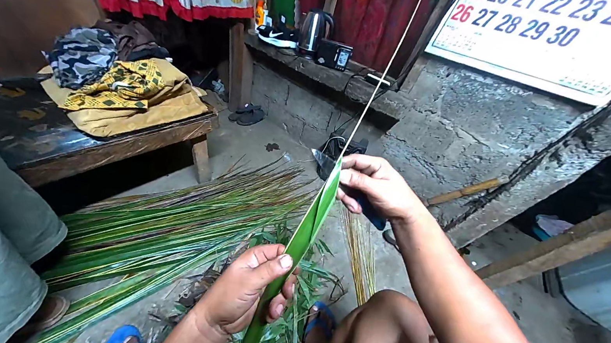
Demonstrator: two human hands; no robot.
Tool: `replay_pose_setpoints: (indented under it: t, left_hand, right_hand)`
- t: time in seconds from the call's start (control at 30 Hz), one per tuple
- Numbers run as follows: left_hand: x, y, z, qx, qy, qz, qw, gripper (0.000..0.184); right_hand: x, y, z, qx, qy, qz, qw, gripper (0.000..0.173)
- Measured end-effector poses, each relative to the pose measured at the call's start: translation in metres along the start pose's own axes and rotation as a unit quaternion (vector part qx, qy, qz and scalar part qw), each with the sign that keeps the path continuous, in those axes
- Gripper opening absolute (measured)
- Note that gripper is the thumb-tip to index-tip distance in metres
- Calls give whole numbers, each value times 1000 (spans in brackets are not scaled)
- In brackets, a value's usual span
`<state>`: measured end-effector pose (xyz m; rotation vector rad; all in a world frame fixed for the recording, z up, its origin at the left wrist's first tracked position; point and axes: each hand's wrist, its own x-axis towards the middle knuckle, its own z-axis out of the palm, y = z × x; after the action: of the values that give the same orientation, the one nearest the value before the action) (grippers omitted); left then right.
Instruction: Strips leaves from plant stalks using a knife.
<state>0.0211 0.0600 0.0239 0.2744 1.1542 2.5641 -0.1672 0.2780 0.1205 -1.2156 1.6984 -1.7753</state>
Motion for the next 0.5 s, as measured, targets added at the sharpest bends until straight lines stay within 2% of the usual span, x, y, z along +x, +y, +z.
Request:
replay_pose_setpoints:
  t: [0.07, 0.13, 0.23, 0.3, 0.37, 0.43, 0.5]
  left_hand:
    - [1, 2, -2, 7, 14, -7, 1000, 21]
    - [1, 1, -2, 20, 22, -14, 999, 20]
    - [3, -1, -5, 52, 4, -20, 998, 25]
    - [5, -3, -10, 66, -14, -28, 997, 26]
    - [6, -6, -8, 84, 9, -12, 996, 23]
    - [6, -7, -5, 95, 50, 11, 994, 22]
    - [5, -4, -4, 92, 78, 22, 992, 23]
  right_hand:
    - [5, -4, -1, 29, 73, 14, 997, 25]
    - [7, -5, -1, 60, 106, 26, 992, 30]
    - [10, -7, 6, 77, 133, 37, 987, 24]
    - [14, -10, 7, 70, 208, 39, 975, 23]
    - [16, -12, 3, 58, 260, 54, 962, 26]
    - [7, -10, 3, 37, 223, 84, 970, 29]
    - [-11, -2, 12, 18, 114, 114, 987, 24]
